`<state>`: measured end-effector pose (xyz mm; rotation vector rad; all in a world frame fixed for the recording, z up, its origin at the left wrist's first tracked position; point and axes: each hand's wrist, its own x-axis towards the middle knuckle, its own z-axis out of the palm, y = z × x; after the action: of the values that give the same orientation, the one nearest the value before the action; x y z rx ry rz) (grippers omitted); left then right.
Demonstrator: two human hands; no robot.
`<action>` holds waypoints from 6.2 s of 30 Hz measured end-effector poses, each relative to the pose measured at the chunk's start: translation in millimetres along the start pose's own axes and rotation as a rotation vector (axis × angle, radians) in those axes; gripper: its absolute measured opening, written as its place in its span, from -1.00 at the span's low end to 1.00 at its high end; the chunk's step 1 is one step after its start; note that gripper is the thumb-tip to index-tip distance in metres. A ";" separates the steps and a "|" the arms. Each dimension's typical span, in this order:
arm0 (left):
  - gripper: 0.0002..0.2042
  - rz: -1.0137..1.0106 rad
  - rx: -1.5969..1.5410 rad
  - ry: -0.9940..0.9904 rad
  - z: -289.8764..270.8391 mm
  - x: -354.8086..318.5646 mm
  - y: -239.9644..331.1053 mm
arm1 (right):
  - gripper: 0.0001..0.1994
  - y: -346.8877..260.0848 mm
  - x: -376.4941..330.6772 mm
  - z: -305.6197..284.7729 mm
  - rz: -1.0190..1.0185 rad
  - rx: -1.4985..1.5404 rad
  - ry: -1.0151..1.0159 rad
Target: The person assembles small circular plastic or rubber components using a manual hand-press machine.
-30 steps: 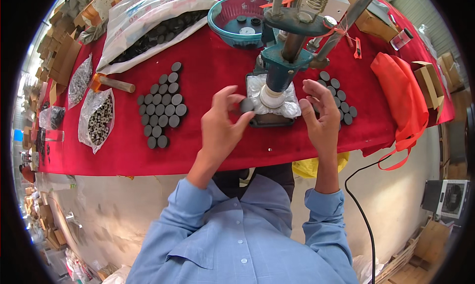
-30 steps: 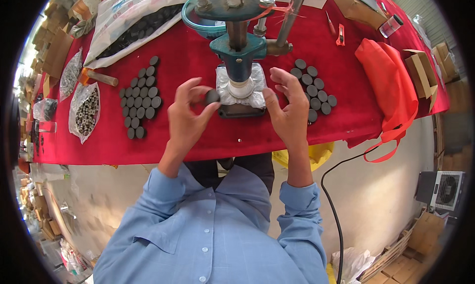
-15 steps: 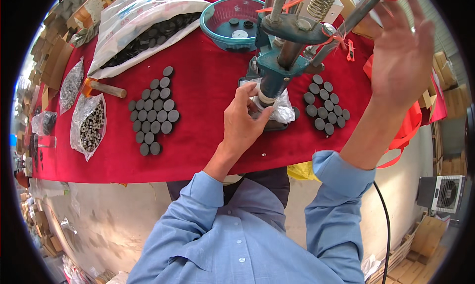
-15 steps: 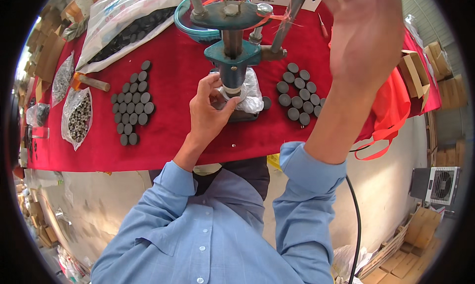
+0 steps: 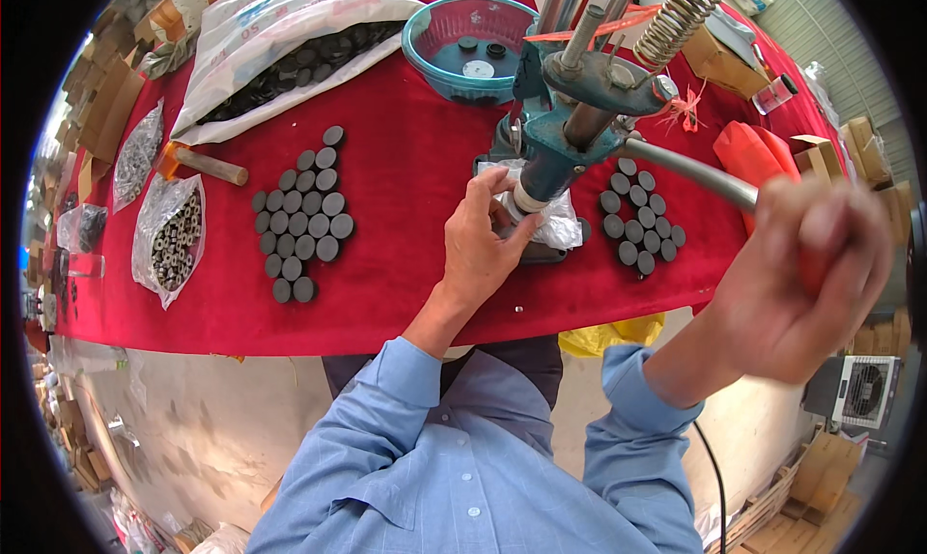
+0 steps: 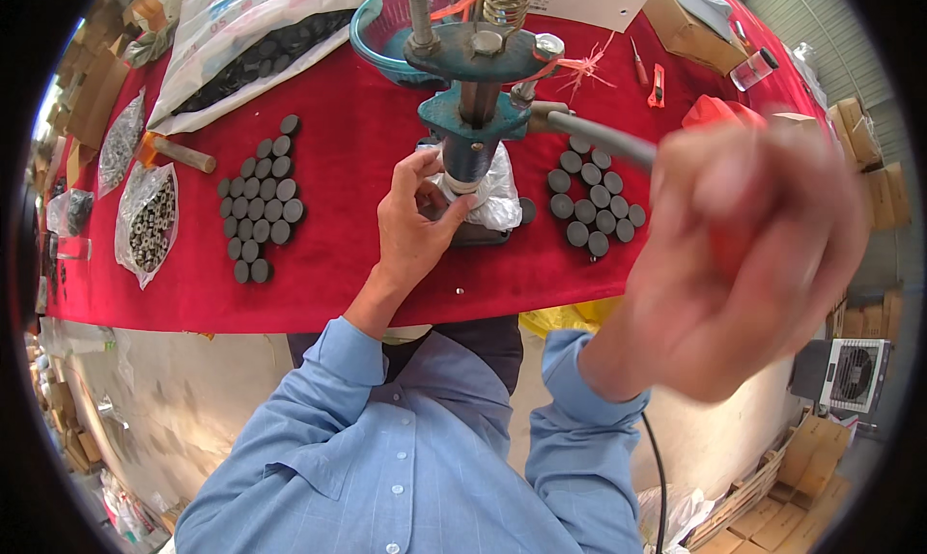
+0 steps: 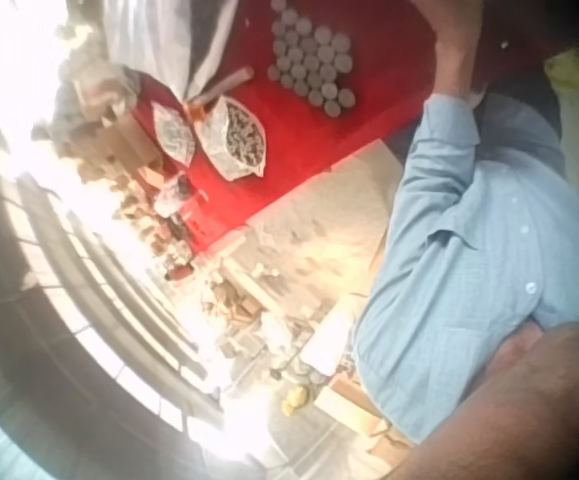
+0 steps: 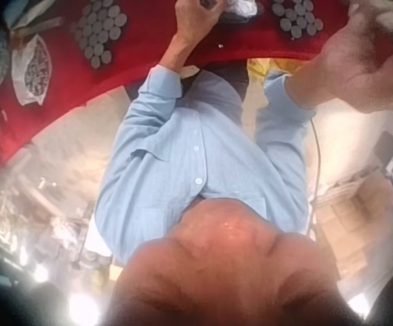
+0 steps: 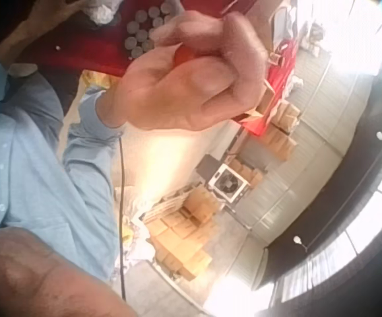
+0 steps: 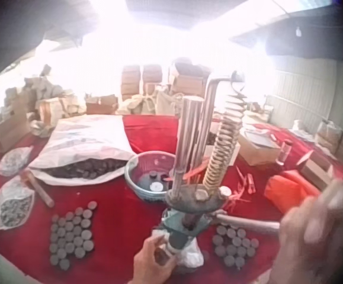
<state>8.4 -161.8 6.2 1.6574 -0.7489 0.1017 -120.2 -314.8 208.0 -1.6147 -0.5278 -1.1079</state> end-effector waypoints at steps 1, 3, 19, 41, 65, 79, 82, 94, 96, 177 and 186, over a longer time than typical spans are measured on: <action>-0.33 -0.003 -0.006 -0.003 -0.1 0.0 1.7 | -0.68 -4.3 -13.3 6.5 -0.026 -0.046 0.034; -0.42 -0.066 -0.070 -0.008 -6.7 -1.4 8.2 | -0.76 -11.2 -44.3 10.9 -0.043 -0.231 0.098; -0.70 -0.100 0.787 0.085 -164.8 -41.9 -22.6 | -0.76 -4.6 -121.2 32.6 0.007 -0.430 0.247; -0.31 0.099 0.204 0.005 -2.0 12.0 7.0 | -0.64 27.0 54.0 23.3 0.064 -0.248 0.247; -0.68 0.046 1.063 0.058 -150.5 3.3 -32.5 | -0.76 4.2 -149.8 46.8 0.077 -0.156 0.326; -0.36 -0.085 0.401 -0.028 -84.2 1.2 10.2 | -0.62 1.4 -24.6 -8.8 0.050 -0.069 -0.068; -0.28 0.063 0.379 -0.086 -44.2 6.8 10.2 | -0.60 18.5 13.0 -12.7 0.088 0.017 -0.048; -0.25 0.080 0.104 -0.036 -3.5 5.5 -2.1 | -0.56 30.2 37.1 -13.1 0.141 0.081 -0.035; -0.24 0.081 0.110 -0.028 0.1 7.1 -4.4 | -0.56 29.0 34.6 -14.1 0.139 0.070 -0.047; -0.62 -0.037 -0.202 -0.103 -111.6 -69.2 59.5 | -0.63 34.7 -150.8 123.6 0.504 -0.468 -0.078; -0.75 -0.322 -0.825 -0.138 -101.0 -79.3 53.2 | -0.38 28.8 -154.6 130.7 0.505 -0.241 0.062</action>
<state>-47.8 -39.1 39.6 0.9709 -0.5089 -0.4963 -119.0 -174.9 58.8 -1.7827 0.0660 -0.8543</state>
